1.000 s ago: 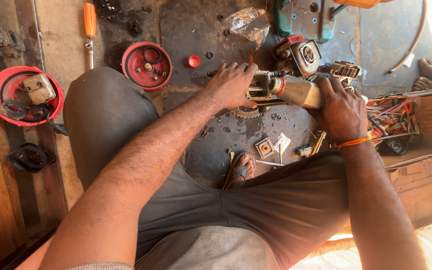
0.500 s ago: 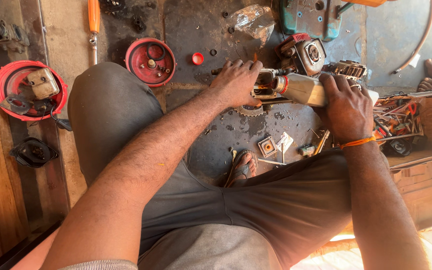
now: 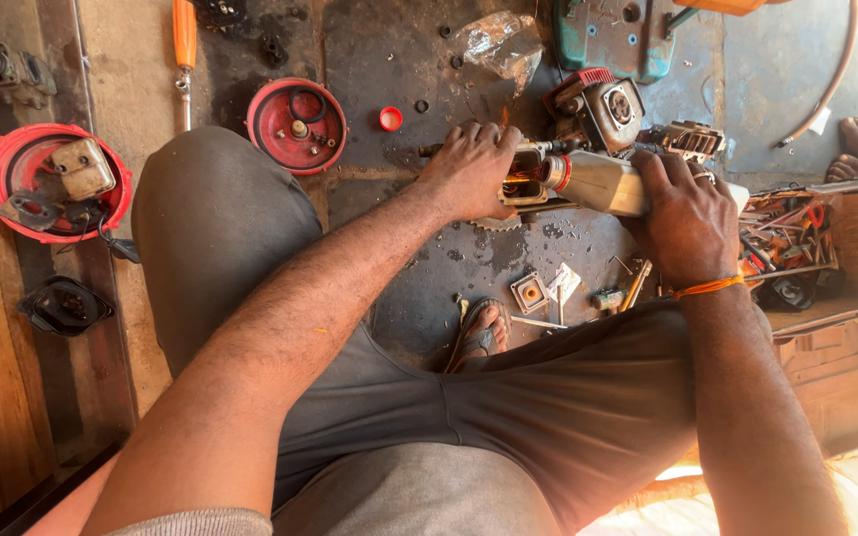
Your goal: The person sits on the floor and works on a small engine component. They use a wrench to tighten a bolt, then use a cloth to wipe the part. They pour liquid from a bottle into the engine part and continue to wipe and adjust it.
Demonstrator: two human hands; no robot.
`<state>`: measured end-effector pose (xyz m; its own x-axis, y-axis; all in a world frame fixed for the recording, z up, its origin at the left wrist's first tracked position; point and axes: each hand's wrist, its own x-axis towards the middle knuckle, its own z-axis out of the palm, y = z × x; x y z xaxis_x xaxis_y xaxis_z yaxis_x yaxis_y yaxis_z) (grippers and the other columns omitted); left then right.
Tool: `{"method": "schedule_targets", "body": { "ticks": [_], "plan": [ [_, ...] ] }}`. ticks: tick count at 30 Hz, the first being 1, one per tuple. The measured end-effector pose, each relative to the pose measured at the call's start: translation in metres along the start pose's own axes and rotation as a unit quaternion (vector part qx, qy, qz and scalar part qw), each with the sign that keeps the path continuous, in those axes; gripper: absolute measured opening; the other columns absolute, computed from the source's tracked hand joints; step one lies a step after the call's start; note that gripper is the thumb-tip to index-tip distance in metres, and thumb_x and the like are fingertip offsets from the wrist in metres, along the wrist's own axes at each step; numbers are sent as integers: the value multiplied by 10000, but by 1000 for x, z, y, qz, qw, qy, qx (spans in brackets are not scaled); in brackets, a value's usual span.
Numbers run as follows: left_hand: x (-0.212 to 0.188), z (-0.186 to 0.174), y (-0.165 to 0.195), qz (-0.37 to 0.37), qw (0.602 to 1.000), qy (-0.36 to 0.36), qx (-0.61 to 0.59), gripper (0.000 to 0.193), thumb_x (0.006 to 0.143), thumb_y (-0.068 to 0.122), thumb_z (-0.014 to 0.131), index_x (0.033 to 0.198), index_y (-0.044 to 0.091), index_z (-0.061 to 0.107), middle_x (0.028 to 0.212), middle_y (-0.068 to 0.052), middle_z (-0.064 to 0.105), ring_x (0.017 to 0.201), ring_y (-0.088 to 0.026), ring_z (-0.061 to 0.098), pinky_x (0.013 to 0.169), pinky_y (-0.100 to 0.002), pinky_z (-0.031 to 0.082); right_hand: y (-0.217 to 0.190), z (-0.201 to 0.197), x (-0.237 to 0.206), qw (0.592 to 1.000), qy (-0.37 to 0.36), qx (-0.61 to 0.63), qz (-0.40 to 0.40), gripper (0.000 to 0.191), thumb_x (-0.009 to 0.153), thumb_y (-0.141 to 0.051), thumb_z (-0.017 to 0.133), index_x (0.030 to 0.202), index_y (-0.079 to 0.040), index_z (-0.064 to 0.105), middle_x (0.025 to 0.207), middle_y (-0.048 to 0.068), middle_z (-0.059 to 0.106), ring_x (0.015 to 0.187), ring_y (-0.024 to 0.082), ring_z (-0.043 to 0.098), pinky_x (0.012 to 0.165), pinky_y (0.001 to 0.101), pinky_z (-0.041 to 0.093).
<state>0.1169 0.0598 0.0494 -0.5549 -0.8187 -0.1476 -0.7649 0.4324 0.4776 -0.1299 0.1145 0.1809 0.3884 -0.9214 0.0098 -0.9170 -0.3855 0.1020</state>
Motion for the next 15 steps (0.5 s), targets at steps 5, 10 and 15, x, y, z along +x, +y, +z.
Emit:
{"method": "schedule_targets", "body": {
  "ticks": [5,10,15],
  "plan": [
    [2,1,-1,-4,999,-1,-44,1178,651,526,953,1454,-60,319,1321,-255,563,1249,-373,552,1135,-565,397,-2,-1,0,999,-24,0,23,620,804,-245,849,1351,-124,583,1250,123,657,1072,378,671,931,508,505],
    [8,-1,-3,-16,999,-7,-51,1285,641,571,968,1479,-79,244,1373,-297,509,1292,-428,480,1124,-620,319,-1,0,0,1000,-1,6,0,639,777,-228,850,1346,-118,581,1252,122,656,1113,372,664,951,500,506],
    [7,-3,-3,-20,998,-27,-47,1291,659,603,928,1516,-74,240,1387,-281,526,1313,-405,495,1162,-568,338,1,1,-1,1000,-9,10,4,642,790,-235,850,1362,-120,582,1251,120,656,1105,374,661,950,502,502]
  ]
}}
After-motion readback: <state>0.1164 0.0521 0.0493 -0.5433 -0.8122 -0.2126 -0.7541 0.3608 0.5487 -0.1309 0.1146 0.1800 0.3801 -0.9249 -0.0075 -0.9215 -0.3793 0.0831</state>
